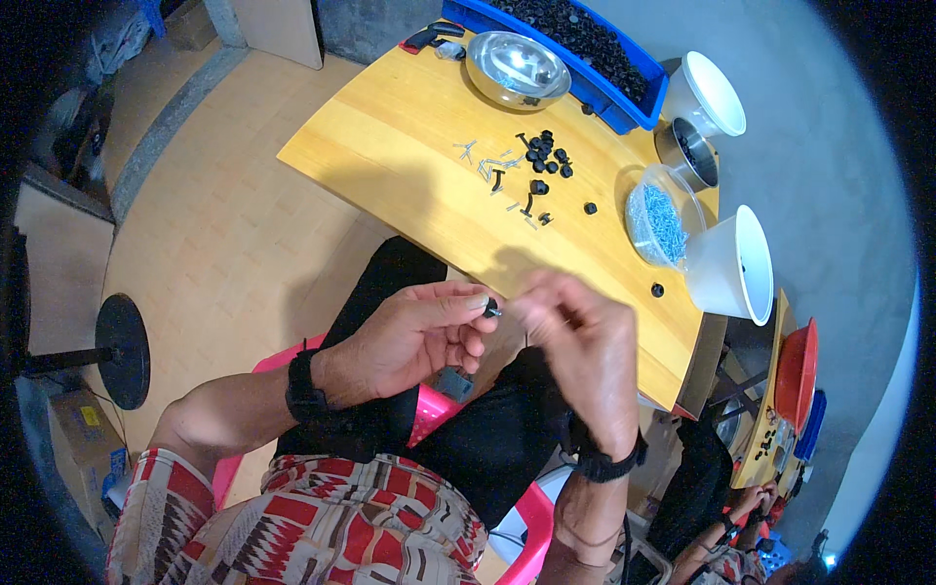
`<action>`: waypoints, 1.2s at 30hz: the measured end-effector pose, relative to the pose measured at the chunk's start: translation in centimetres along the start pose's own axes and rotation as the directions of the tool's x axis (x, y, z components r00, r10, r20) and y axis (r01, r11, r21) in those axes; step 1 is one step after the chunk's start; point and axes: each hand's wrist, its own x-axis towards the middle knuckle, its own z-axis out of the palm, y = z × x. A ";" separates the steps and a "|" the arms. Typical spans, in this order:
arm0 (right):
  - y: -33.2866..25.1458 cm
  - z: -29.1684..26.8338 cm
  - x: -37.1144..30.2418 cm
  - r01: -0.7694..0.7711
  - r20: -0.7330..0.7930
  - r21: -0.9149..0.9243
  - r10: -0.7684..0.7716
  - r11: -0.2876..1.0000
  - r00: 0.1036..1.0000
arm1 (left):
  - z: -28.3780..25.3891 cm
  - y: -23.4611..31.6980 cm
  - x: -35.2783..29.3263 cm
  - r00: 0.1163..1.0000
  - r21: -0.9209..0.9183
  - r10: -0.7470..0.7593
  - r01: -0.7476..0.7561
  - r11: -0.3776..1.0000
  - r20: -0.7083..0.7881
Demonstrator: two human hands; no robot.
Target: Assembling small black plastic components by hand at a workshop table.
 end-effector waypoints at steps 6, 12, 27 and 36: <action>4.0 -3.0 4.9 -0.081 -0.336 -0.536 -0.124 0.840 0.934 | 0.3 0.3 0.2 1.000 -0.087 -0.023 0.024 0.996 0.014; 4.3 -3.0 7.9 0.065 -0.255 -0.564 -0.249 0.823 0.934 | 0.5 0.4 0.0 1.000 -0.102 -0.011 0.010 0.995 -0.007; 4.4 -0.1 11.8 0.159 -0.120 -0.565 -0.271 0.810 0.955 | 0.1 0.5 0.4 1.000 -0.123 0.000 0.002 0.992 0.012; 4.3 -1.6 10.6 -0.098 -0.237 0.022 0.100 0.995 0.966 | 0.0 0.0 0.4 1.000 -0.114 -0.014 0.015 0.993 0.015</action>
